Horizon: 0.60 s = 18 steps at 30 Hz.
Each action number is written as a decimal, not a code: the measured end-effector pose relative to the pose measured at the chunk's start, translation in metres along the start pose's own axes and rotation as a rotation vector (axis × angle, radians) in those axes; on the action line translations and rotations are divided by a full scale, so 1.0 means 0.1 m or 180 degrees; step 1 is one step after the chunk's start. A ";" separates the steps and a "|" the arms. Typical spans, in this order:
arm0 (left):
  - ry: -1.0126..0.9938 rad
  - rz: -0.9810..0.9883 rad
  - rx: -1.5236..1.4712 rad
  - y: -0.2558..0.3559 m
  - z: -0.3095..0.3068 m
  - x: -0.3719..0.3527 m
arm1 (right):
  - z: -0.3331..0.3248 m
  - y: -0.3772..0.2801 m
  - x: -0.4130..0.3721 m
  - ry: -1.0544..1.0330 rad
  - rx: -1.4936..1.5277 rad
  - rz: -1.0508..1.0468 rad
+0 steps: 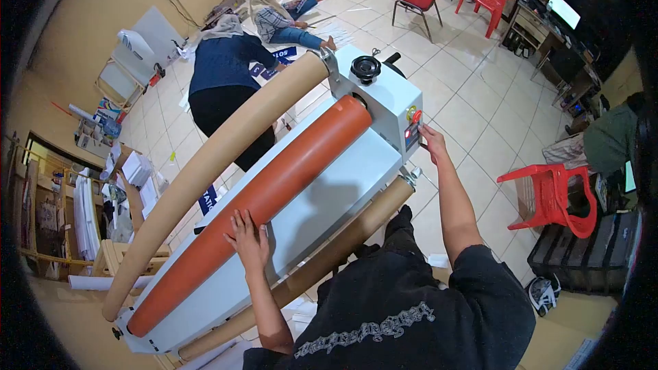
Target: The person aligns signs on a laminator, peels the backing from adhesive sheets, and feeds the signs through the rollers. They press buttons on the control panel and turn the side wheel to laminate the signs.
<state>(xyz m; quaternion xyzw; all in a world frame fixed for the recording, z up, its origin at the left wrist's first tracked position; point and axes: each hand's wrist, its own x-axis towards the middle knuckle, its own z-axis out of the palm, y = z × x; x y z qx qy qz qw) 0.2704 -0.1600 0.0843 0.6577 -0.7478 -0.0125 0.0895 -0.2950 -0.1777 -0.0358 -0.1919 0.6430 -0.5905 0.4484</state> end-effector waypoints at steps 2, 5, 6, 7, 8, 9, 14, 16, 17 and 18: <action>0.0002 -0.0023 -0.0052 0.03 -0.03 -0.05 | 0.01 0.06 0.05 0.0055 0.0056 -0.0030; -0.0018 -0.0038 -0.0070 0.02 -0.01 -0.11 | -0.03 0.11 0.10 0.0019 -0.0017 -0.0080; -0.0005 -0.0091 -0.0083 0.02 0.00 -0.13 | -0.04 0.10 0.10 0.0023 -0.0069 -0.0051; -0.0008 -0.0091 -0.0110 0.02 0.01 -0.14 | -0.05 0.09 0.12 0.0028 -0.0119 -0.0024; -0.0014 -0.0093 -0.0138 0.03 0.01 -0.15 | -0.07 0.08 0.13 0.0005 -0.0210 -0.0002; -0.0004 -0.0144 -0.0151 0.03 0.01 -0.16 | -0.08 0.09 0.15 -0.0037 -0.0242 -0.0009; -0.0004 -0.0145 -0.0274 0.02 0.03 -0.18 | -0.11 0.04 0.14 -0.0151 -0.0271 0.0003; 0.0001 -0.0172 -0.0238 0.03 0.04 -0.17 | -0.12 0.07 0.19 -0.0220 -0.0251 0.0002; -0.0013 -0.0187 -0.0211 0.04 0.05 -0.16 | -0.12 0.04 0.18 -0.0268 -0.0241 0.0011; -0.0009 -0.0182 -0.0201 0.05 0.05 -0.16 | -0.12 0.02 0.17 -0.0270 -0.0228 0.0012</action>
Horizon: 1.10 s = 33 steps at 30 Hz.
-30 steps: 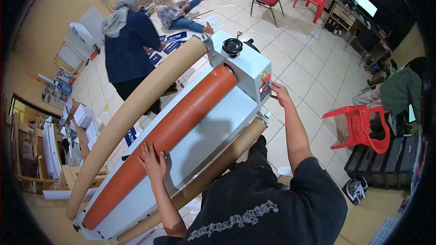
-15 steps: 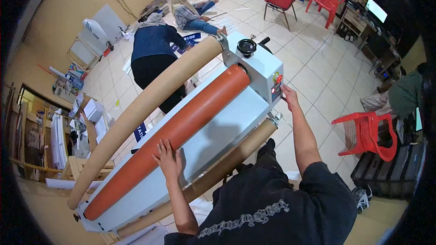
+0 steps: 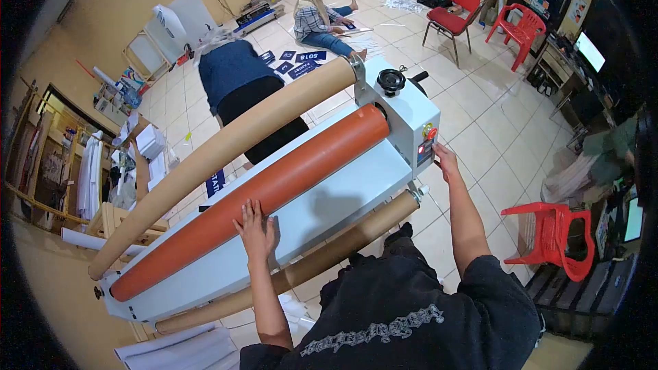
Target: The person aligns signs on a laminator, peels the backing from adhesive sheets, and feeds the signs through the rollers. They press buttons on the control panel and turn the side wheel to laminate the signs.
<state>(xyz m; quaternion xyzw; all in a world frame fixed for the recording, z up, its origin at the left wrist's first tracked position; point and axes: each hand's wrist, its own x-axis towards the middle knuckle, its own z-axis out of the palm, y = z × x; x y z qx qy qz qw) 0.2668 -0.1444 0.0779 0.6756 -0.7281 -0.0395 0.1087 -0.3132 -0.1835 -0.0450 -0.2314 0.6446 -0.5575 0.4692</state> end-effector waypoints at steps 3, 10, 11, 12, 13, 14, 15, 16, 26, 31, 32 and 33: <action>0.0039 -0.0062 0.0046 0.06 0.03 0.01 | -0.02 -0.08 -0.09 -0.0037 0.0007 0.0087; 0.0482 -0.0330 0.0145 0.30 0.31 0.03 | -0.59 0.93 0.00 0.0924 0.0783 0.0619; 0.0575 -0.0405 0.0158 0.33 0.35 0.04 | -0.77 1.46 -0.05 0.1035 0.0514 0.0657; 0.0572 -0.0410 0.0164 0.36 0.38 0.08 | -0.82 1.59 -0.32 0.0995 -0.0290 0.1295; 0.0699 -0.0517 0.0110 0.41 0.40 0.10 | -1.18 2.21 -0.36 0.0977 -0.0312 0.1302; 0.0828 -0.0642 0.0056 0.46 0.42 0.11 | -1.43 2.83 -0.44 -0.0623 -0.2171 0.1803; 0.0828 -0.0703 0.0060 0.53 0.41 0.14 | -1.68 3.19 -0.74 -0.1352 -0.2277 0.1740; 0.0745 -0.0671 0.0091 0.62 0.38 0.19 | -1.46 2.78 -1.22 -0.0310 -0.2058 0.2467; 0.0862 0.0179 -0.0045 2.13 0.45 1.31 | -2.47 2.45 -0.37 -0.0280 -0.1563 0.2299; 0.0941 0.0039 0.0192 2.43 0.85 1.53 | -2.28 1.95 0.71 -0.0753 -0.1567 0.1795; 0.0962 -0.0070 0.0268 2.42 0.85 1.55 | -2.22 1.92 0.86 -0.0823 -0.1650 0.1739; 0.0914 -0.0023 0.0226 2.40 0.84 1.55 | -2.17 1.96 0.96 -0.0955 -0.1705 0.1724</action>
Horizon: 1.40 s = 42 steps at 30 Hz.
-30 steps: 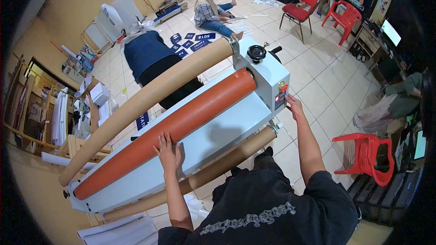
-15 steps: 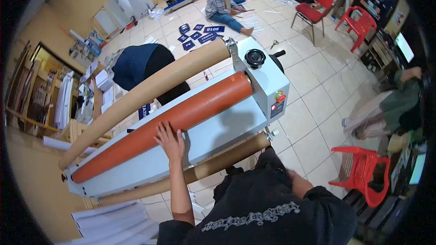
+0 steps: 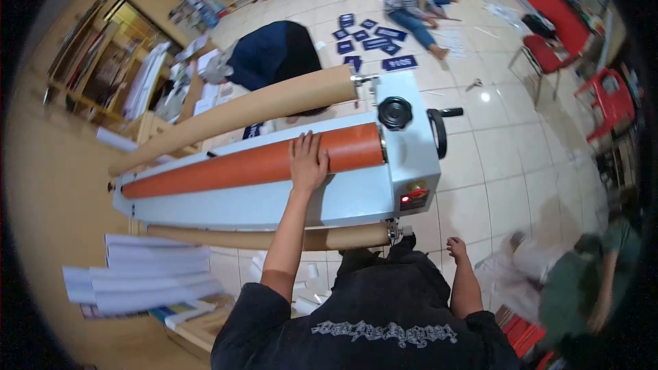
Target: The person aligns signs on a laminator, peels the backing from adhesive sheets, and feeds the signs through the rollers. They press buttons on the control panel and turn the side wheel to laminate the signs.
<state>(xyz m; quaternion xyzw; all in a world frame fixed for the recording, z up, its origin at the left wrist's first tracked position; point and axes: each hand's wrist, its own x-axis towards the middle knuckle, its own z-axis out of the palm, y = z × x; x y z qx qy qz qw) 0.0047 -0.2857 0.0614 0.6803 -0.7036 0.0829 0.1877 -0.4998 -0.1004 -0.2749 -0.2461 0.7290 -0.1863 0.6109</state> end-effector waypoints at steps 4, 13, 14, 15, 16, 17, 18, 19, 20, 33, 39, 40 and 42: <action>0.0068 -0.0404 0.0009 0.00 -0.20 -0.14 | 0.00 -0.19 0.33 -0.0469 -0.0490 0.0184; 0.0108 -0.2645 0.0748 -0.58 0.20 -1.61 | 0.27 -0.73 0.32 -0.1034 -0.1245 0.0234; 0.0041 -0.2985 0.0410 -0.69 0.34 -1.76 | 0.25 -0.77 0.35 -0.1071 -0.1332 0.0252; -0.0018 -0.3324 0.0063 -0.70 0.37 -1.88 | 0.23 -0.83 0.39 -0.1059 -0.1380 0.0276; -0.0010 -0.3457 0.0059 -0.70 0.43 -1.99 | 0.18 -0.87 0.43 -0.1041 -0.1435 0.0312; 0.0137 -0.3288 0.0061 -0.70 0.45 -1.99 | 0.14 -0.95 0.43 -0.1059 -0.1565 0.0323; 0.0280 -0.3105 0.0060 -0.71 0.47 -1.96 | 0.11 -1.06 0.41 -0.1048 -0.1601 0.0321; 0.0275 -0.3194 0.0172 -0.69 0.49 -1.94 | 0.09 -1.16 0.38 -0.1028 -0.1631 0.0320; 0.0267 -0.3296 0.0148 -0.66 0.49 -1.93 | 0.05 -1.26 0.34 -0.1020 -0.1735 0.0332; 0.0877 -0.3474 -0.0131 -0.63 0.49 -1.96 | 0.03 -2.46 -0.23 -0.3159 -0.4363 -0.1009; 0.1391 -0.3133 0.0308 -0.53 0.52 -2.07 | 0.72 -2.84 -1.19 -0.3874 -0.4476 -0.0868; 0.1417 -0.3053 0.0365 -0.51 0.48 -2.09 | 0.86 -2.82 -1.34 -0.3670 -0.4515 -0.0612; 0.0895 -0.3366 -0.0072 -0.43 0.36 -2.08 | 0.87 -2.58 -1.12 -0.4173 -0.3540 -0.1183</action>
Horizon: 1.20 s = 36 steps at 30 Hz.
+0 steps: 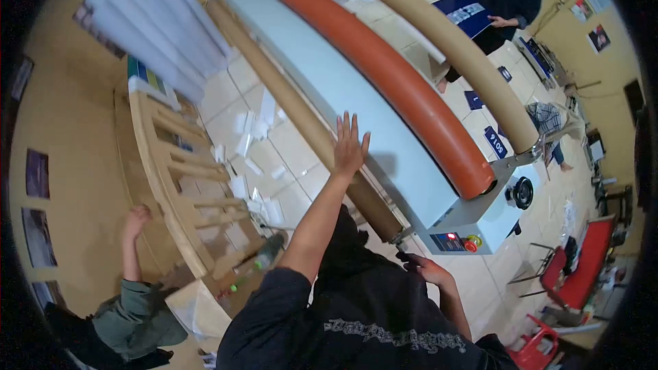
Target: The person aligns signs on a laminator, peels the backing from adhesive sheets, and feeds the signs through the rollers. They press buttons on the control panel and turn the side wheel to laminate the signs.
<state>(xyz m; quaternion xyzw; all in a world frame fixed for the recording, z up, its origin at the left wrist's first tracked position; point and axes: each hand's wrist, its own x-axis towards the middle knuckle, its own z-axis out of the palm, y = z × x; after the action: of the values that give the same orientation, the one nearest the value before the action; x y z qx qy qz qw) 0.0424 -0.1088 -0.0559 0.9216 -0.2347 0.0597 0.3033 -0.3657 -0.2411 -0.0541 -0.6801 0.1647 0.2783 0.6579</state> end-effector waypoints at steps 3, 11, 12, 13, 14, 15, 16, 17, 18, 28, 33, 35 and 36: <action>-0.0104 0.0143 0.0407 -0.01 0.04 0.03 | 0.25 -0.14 0.22 0.0171 -0.0289 -0.0235; -0.0539 0.1124 0.0596 -0.25 0.04 0.15 | 0.90 -0.06 0.45 0.1567 -0.0107 0.0278; -0.0668 0.1338 0.0617 -0.27 -0.02 0.24 | 0.96 -0.03 0.51 0.1746 -0.0106 0.0201; -0.0797 0.1588 0.0583 -0.32 -0.08 0.29 | 0.99 -0.16 0.52 0.1931 0.0097 0.0222; -0.0902 0.1773 0.0537 -0.37 -0.17 0.31 | 0.97 -0.33 0.48 0.2077 0.0244 0.0252; -0.0769 0.2127 0.0499 -0.35 -0.31 0.39 | 0.99 -0.51 0.48 0.2326 0.0220 0.0285; -0.0834 0.2173 0.0517 -0.44 -0.37 0.49 | 0.98 -0.67 0.55 0.2568 0.0180 0.0305; -0.1079 0.2229 0.0132 -0.53 -0.43 0.63 | 0.95 -0.72 0.67 0.2543 0.0234 0.0340; -0.1322 0.2265 -0.0248 -0.59 -0.49 0.76 | 0.92 -0.81 0.78 0.2509 0.0284 0.0370; -0.1358 0.0448 -0.1919 -1.20 -0.54 1.67 | 0.31 -1.53 1.87 0.3734 0.1115 -0.0844; -0.1360 -0.0026 -0.2298 -1.27 -0.50 1.92 | -0.14 -1.79 2.35 0.4013 0.2001 -0.0991; -0.1332 -0.0141 -0.2395 -1.34 -0.40 2.01 | -0.25 -1.96 2.48 0.4034 0.2415 -0.1069; -0.1345 -0.0198 -0.2461 -1.34 -0.35 2.07 | -0.30 -2.02 2.54 0.4077 0.2895 -0.1166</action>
<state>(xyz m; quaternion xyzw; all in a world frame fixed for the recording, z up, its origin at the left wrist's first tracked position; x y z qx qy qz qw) 0.2892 -0.0754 -0.0464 0.7390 -0.2688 -0.2313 0.5728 -0.0403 -0.2182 -0.0439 -0.3894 0.4929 -0.3721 0.6833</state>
